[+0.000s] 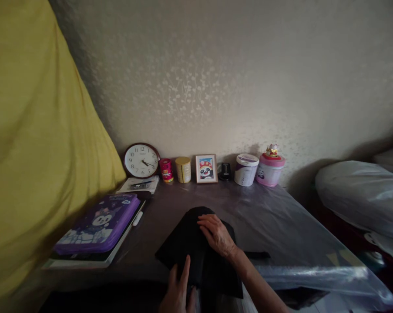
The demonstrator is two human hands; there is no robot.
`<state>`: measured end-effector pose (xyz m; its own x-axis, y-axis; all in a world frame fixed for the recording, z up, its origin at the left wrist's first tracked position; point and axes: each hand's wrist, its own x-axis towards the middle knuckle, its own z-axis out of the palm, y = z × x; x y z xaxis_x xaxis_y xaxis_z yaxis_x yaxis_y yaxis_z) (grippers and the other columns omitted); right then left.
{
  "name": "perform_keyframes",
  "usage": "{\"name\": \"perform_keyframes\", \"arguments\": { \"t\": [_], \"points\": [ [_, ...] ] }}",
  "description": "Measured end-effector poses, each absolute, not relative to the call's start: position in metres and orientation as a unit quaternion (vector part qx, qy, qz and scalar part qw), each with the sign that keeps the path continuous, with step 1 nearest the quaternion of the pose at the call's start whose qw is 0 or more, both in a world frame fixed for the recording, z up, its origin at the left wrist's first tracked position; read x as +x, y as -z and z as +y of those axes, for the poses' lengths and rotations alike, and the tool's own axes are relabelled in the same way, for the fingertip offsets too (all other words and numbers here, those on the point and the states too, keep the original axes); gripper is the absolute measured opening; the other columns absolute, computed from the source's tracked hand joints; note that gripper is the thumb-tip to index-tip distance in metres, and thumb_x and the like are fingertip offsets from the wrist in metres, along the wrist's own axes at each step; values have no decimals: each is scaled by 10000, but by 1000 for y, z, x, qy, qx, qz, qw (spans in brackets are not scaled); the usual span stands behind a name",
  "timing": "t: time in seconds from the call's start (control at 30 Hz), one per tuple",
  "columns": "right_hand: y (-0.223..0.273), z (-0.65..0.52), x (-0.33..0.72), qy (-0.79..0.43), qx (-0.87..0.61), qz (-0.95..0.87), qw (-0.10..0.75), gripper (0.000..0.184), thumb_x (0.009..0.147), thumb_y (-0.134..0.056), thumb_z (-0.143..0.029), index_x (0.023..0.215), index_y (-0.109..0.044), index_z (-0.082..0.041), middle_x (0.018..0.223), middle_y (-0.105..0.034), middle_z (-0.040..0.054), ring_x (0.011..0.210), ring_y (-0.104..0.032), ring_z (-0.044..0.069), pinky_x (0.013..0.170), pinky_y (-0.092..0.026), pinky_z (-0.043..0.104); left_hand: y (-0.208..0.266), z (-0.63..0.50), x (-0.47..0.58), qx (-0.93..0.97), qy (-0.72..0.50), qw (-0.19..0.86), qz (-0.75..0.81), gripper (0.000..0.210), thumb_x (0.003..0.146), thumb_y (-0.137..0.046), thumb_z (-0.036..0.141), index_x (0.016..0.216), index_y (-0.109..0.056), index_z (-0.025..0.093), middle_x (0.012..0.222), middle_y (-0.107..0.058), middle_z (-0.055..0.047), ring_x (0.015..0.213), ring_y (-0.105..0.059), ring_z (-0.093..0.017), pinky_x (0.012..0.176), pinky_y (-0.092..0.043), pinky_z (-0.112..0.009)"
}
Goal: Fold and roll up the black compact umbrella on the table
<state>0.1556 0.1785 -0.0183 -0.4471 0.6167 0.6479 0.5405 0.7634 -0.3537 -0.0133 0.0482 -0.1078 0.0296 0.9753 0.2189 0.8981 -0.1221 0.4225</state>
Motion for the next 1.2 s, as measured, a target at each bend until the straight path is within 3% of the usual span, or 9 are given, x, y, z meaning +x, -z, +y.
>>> {"name": "perform_keyframes", "arguments": {
  "t": [0.13,0.27,0.4,0.63,0.83,1.0,1.2],
  "points": [
    [27,181,156,-19,-386,-843,375,227,899,-489,-173,1055,-650,-206,1164,-642,83,1102,-561,224,948,-453,429,88,46,-16,693,-236,120,671,555,851,-368,201,1405,-335,182,1163,-544,-156,982,-652,-216,811,-531,-301],
    [31,194,175,-18,-445,-795,412,252,902,-446,-159,1034,-655,-206,1141,-646,100,1034,-603,218,935,-464,441,76,42,-20,682,-228,175,673,551,878,-356,230,1424,-285,234,1035,-631,-102,808,-689,-174,741,-537,-260],
    [29,190,205,-57,-455,-772,440,236,899,-449,-197,997,-661,-229,1045,-675,71,972,-626,198,873,-506,377,77,43,-29,700,-247,236,627,577,885,-384,244,1437,-225,296,1175,-665,-56,980,-672,-192,844,-521,-270],
    [43,165,247,-91,-499,-754,418,251,887,-426,-220,970,-663,-233,917,-703,43,880,-648,188,823,-513,330,81,48,-39,729,-289,249,569,559,930,-321,273,1453,-130,226,1435,-400,-47,1231,-494,-172,973,-467,-289],
    [56,133,265,-115,-532,-744,387,261,890,-421,-235,1009,-653,-239,935,-684,45,878,-645,188,793,-519,315,76,47,-39,721,-309,241,571,539,928,-344,271,1443,-189,246,1432,-391,-29,1257,-448,-166,992,-452,-285],
    [61,116,265,-145,-525,-754,368,289,898,-403,-202,1082,-619,-255,1028,-663,43,927,-633,178,838,-510,315,69,46,-38,716,-283,263,581,539,936,-304,305,1447,-175,191,1451,-356,-53,1282,-407,-162,1019,-424,-281],
    [63,112,256,-134,-518,-757,376,277,871,-436,-173,1073,-613,-240,970,-663,53,903,-639,182,824,-522,316,65,45,-37,709,-257,283,592,548,938,-265,314,1451,-141,167,1464,-336,-72,1305,-372,-165,1048,-397,-322]
  ]
}}
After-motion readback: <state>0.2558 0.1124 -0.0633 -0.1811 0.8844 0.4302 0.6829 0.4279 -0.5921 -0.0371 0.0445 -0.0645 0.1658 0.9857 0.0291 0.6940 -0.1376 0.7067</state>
